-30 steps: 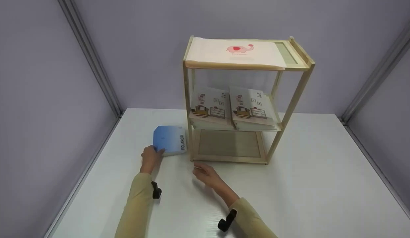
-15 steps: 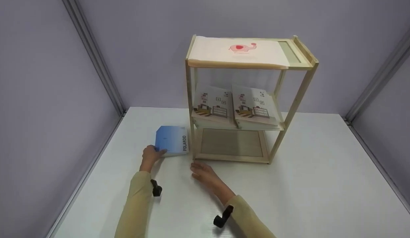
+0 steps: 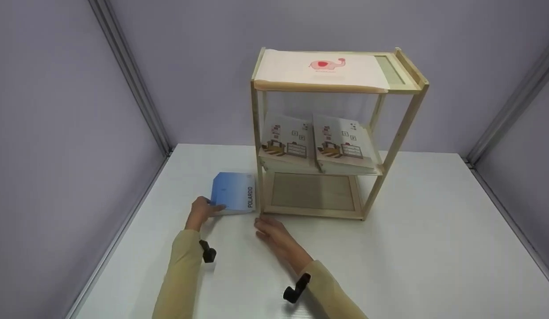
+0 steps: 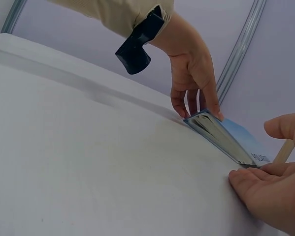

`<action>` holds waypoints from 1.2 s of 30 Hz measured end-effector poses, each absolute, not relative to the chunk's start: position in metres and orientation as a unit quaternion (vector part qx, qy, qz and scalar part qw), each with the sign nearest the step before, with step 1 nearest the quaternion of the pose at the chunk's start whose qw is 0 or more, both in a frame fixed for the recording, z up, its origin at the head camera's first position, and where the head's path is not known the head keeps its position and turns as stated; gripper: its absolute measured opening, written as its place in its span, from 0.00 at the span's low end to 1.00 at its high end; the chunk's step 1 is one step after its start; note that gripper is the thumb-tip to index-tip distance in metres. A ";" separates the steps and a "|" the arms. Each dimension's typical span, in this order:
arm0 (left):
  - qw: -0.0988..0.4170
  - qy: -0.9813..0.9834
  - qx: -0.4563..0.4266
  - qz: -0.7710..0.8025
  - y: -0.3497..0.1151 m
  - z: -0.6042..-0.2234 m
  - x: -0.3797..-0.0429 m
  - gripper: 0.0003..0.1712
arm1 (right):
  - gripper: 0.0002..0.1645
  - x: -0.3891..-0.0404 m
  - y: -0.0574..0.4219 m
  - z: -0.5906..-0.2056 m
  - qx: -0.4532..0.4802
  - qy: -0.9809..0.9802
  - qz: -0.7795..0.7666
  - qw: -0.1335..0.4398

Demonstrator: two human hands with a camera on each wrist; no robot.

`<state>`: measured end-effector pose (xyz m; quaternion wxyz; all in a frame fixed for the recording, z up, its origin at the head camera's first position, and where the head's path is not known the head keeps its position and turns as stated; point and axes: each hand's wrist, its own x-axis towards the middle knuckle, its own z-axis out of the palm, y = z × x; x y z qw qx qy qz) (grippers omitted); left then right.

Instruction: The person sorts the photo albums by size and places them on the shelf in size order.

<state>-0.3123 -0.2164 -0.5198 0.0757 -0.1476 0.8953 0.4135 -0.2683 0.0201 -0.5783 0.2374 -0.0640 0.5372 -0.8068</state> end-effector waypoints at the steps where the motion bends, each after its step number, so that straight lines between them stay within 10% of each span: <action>1: 0.081 0.894 -0.150 0.414 -0.216 -0.519 -0.311 0.39 | 0.39 -0.268 0.019 -0.578 -0.061 0.534 -0.809 0.238; 36: 0.142 0.905 -0.127 0.381 -0.228 -0.513 -0.302 0.39 | 0.42 -0.274 0.011 -0.578 -0.028 0.487 -0.836 0.253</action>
